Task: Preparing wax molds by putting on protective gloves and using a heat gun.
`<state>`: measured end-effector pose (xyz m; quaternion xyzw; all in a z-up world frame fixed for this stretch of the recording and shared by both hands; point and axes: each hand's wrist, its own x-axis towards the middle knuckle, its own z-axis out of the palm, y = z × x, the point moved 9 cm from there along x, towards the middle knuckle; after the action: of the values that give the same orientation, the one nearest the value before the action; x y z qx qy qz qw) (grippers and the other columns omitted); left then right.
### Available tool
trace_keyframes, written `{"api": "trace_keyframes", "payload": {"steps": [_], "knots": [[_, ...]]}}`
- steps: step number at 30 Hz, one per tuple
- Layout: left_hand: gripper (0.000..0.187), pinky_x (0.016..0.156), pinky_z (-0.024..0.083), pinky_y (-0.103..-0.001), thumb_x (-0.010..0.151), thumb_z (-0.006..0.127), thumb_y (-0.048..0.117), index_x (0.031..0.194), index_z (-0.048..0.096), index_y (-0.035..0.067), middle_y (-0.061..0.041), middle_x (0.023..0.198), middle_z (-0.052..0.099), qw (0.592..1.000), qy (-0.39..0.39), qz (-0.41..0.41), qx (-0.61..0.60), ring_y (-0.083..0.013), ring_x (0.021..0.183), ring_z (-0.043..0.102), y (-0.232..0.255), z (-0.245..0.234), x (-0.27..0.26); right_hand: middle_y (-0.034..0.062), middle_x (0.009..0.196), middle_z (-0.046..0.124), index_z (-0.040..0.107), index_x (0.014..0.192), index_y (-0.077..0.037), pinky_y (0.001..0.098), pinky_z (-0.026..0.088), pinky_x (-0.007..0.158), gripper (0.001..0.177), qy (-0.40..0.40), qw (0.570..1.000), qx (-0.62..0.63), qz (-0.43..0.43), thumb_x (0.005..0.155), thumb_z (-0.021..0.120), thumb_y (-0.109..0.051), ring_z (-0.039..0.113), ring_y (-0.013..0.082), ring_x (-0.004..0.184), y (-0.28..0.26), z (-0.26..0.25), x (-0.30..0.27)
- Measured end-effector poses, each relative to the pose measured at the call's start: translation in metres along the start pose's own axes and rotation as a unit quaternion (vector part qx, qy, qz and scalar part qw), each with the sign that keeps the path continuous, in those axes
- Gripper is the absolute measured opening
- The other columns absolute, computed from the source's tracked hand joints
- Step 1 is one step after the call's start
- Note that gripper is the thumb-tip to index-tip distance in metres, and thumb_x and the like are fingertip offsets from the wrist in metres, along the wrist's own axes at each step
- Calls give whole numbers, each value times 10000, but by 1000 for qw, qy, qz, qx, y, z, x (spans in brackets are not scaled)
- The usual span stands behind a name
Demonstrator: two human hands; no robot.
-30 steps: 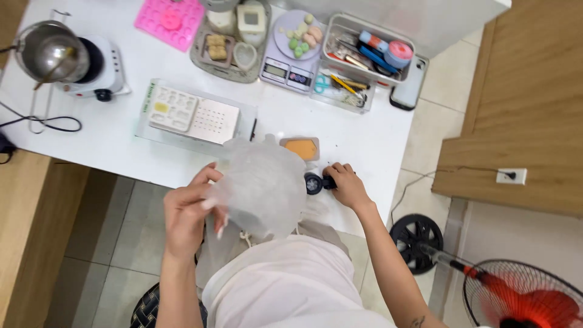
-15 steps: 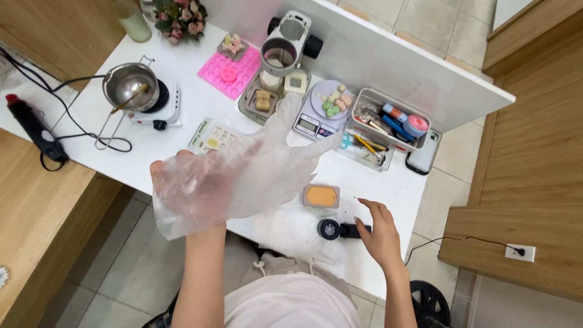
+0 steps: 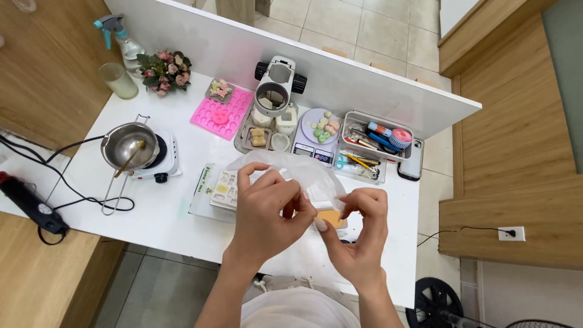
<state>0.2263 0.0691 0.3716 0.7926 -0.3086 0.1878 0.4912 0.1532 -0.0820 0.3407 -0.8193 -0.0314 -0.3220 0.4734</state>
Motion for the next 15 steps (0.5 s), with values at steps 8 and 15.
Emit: {"api": "trace_keyframes", "payload": {"steps": [8,15], "knots": [[247,976,392,-443,768,740,121,620,543,119,45,517,469,997,-50,58,5,-141,632,521,-14,-13,13,58,799,487,681,1088,-77,390,380,645,209,-42,951,-306,-24,895,718,-4,479,213,717,-22,31,9],[184,988,396,-455,791,718,135,645,619,82,-11,564,581,981,-133,141,-13,-182,690,546,-7,29,5,139,1124,681,623,1372,-27,311,559,777,517,-6,966,-239,100,881,572,128,697,213,921,-45,28,2]]}}
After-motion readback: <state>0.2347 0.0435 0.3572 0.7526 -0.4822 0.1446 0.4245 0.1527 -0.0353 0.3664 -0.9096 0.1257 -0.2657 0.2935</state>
